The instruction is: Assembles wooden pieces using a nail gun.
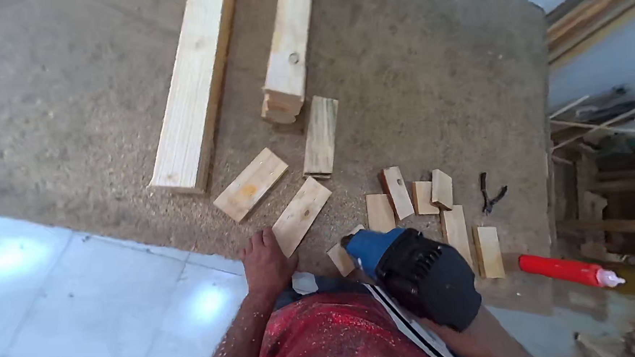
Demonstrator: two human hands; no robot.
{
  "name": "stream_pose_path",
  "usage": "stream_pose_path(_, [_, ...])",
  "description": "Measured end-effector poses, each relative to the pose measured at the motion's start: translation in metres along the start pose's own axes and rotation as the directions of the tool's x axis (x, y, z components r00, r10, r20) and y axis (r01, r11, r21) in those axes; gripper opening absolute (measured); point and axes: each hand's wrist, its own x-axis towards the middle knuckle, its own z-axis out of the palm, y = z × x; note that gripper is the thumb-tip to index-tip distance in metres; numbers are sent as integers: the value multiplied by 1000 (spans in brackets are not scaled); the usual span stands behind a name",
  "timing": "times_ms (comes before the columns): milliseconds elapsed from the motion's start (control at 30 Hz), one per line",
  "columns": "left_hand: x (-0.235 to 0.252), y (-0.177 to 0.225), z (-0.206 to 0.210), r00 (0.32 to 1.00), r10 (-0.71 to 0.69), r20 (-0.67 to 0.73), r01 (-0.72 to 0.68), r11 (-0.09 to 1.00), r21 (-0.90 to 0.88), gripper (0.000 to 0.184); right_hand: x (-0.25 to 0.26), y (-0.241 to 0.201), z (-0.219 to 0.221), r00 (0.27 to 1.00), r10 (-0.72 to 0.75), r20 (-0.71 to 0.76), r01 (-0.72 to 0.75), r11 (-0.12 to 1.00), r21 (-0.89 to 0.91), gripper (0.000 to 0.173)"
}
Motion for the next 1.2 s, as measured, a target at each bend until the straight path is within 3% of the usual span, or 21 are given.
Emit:
stream_pose_path(67, [-3,2,-13,999,-23,33,22,999,32,93,4,29,-7,987,124,-101,-113,988,110,57])
stream_pose_path(167, [-35,-12,-41,1000,-18,-16,19,998,52,93,20,79,-18,952,208,-224,-156,961,229,57])
stream_pose_path(267, [-52,-21,-65,993,-28,-112,29,1000,8,98,38,101,-36,902,243,-357,-159,956,248,42])
stream_pose_path(333, [-31,-18,-75,983,-43,-177,46,999,12,102,56,105,-56,896,273,-352,-207,955,213,36])
stream_pose_path(433, [32,-10,-79,979,-56,-195,73,994,84,101,86,106,-89,915,218,-340,-175,973,151,36])
stream_pose_path(533, [82,-1,-79,984,-132,-118,159,954,254,97,121,102,-126,939,116,-323,-87,991,104,33])
stream_pose_path(600, [91,13,-74,980,-184,-71,197,922,332,96,149,102,-144,934,46,-354,-14,996,92,29])
stream_pose_path(700, [82,26,-71,965,-216,-150,247,940,235,93,204,96,-157,932,3,-361,15,999,47,25])
stream_pose_path(800, [77,65,-74,962,-162,-220,200,966,164,91,250,89,-164,935,33,-352,-35,999,1,23])
stream_pose_path(933, [99,143,-65,965,-185,-187,205,975,91,91,278,65,-167,934,67,-351,-79,997,-21,21])
stream_pose_path(1067, [151,197,-24,956,-233,-176,238,971,8,93,307,41,-152,911,63,-409,-49,998,43,37])
stream_pose_path(1167, [164,212,5,969,-198,-148,201,979,9,106,322,47,-125,939,32,-342,-18,999,43,57])
stream_pose_path(1200, [164,212,7,976,-168,-141,169,986,-3,107,320,56,-112,936,-13,-352,41,997,72,53])
